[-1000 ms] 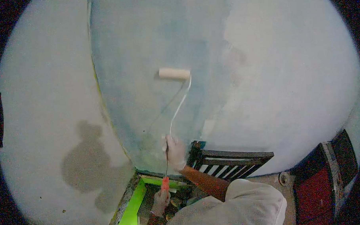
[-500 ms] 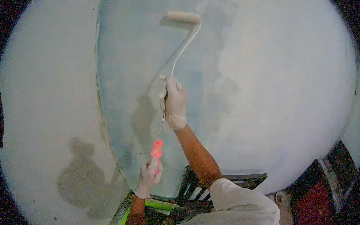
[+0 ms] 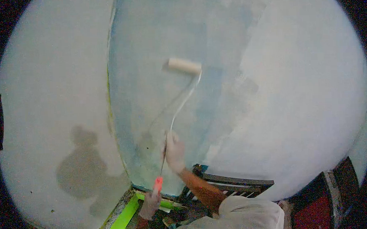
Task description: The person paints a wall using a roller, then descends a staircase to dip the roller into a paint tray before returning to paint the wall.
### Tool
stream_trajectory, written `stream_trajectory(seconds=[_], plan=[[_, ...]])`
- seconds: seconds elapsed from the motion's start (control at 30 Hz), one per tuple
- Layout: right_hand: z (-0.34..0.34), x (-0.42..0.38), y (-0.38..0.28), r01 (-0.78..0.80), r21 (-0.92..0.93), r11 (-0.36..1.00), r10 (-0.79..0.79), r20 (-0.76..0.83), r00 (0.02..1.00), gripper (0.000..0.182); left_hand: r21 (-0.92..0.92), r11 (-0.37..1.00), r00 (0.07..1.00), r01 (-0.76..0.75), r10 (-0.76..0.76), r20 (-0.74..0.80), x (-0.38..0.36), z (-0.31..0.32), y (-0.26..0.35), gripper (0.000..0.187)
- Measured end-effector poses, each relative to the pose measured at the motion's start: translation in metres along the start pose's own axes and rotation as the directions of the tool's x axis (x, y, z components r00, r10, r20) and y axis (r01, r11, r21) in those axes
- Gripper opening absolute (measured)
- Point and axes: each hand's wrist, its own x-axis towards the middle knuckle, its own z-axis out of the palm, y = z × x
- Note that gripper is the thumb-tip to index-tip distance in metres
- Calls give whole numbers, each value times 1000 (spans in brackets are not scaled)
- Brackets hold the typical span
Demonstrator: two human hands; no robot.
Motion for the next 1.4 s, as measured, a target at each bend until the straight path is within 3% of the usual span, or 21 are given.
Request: stream_trajectory(seconds=[0.07, 0.1, 0.13, 0.17, 0.23, 0.27, 0.43, 0.47, 0.53, 0.57, 0.63, 0.7, 0.77, 0.83, 0.9, 0.93, 1.0, 1.1, 1.23, 1.3, 1.4], plan=[[-17, -24, 75, -144, 8, 990, 142, 96, 985, 30, -159, 978, 990, 132, -121, 78, -56, 17, -19, 16], [-14, -62, 93, -161, 6, 987, 160, 97, 982, 30, -360, 710, 796, 606, -532, 289, -104, 9, -21, 26], [-16, -80, 106, -289, 84, 954, 274, 149, 950, 30, -393, 204, 407, 896, -730, 549, -120, 5, -20, 40], [-20, -95, 120, -421, 153, 894, 388, 204, 899, 30, -371, 181, 375, 911, -739, 560, -135, 3, -20, 40], [-29, -116, 152, -509, 111, 853, 472, 252, 845, 29, -305, 295, 414, 906, -768, 488, -166, -7, -15, 58], [-34, -128, 164, -554, 70, 829, 511, 305, 803, 29, -263, 377, 459, 888, -754, 470, -181, -10, -16, 53], [-40, -154, 175, -659, -6, 752, 630, 300, 717, 30, -457, 140, 371, 878, -803, 466, -239, -5, -25, 55], [-38, -151, 182, -622, -29, 783, 600, 302, 741, 30, -392, 134, 339, 910, -785, 519, -229, -12, -27, 56], [-43, -139, 166, -404, -181, 897, 443, 343, 828, 29, -298, 421, 514, 857, -735, 442, -217, -13, -22, 61], [-42, -129, 150, -414, -186, 891, 453, 339, 824, 29, -236, 548, 595, 802, -699, 398, -211, -13, -20, 63], [-35, -112, 122, -331, -197, 923, 379, 306, 874, 31, -111, 618, 614, 778, -712, 340, -150, -30, 3, 55], [-30, -89, 106, -369, -109, 923, 385, 222, 896, 32, -109, 658, 640, 745, -659, 396, -137, -18, -9, 28], [-21, -65, 71, -267, -84, 960, 277, 158, 948, 32, -41, 912, 873, 409, -378, 308, -127, -12, -23, 41], [-16, -42, 37, -128, -17, 992, 129, 162, 978, 32, 105, 984, 974, 144, -160, 159, -58, -36, 12, 56], [-17, -28, 18, -76, 34, 997, 70, 139, 988, 32, -22, 974, 964, 226, -220, 148, -39, -28, 18, 38], [-21, -27, 18, -97, 24, 995, 92, 162, 983, 32, -176, 862, 870, 475, -428, 246, -31, -25, 23, 34], [-23, -22, 15, -88, 27, 996, 82, 157, 984, 32, -307, 655, 722, 690, -596, 351, -40, -23, 27, 37], [-29, -46, 44, -250, -5, 968, 242, 268, 932, 32, -223, 724, 756, 653, -605, 249, -77, -8, 7, 45], [-21, -96, 108, -460, -66, 885, 460, 268, 846, 34, -101, 758, 742, 644, -586, 326, -150, -17, -22, 32], [-17, -118, 155, -646, -32, 763, 628, 274, 728, 30, -25, 785, 738, 618, -569, 362, -190, -27, -33, 27], [-15, -152, 206, -712, -63, 699, 693, 305, 653, 28, 40, 772, 704, 634, -598, 383, -265, -21, -64, 30]])
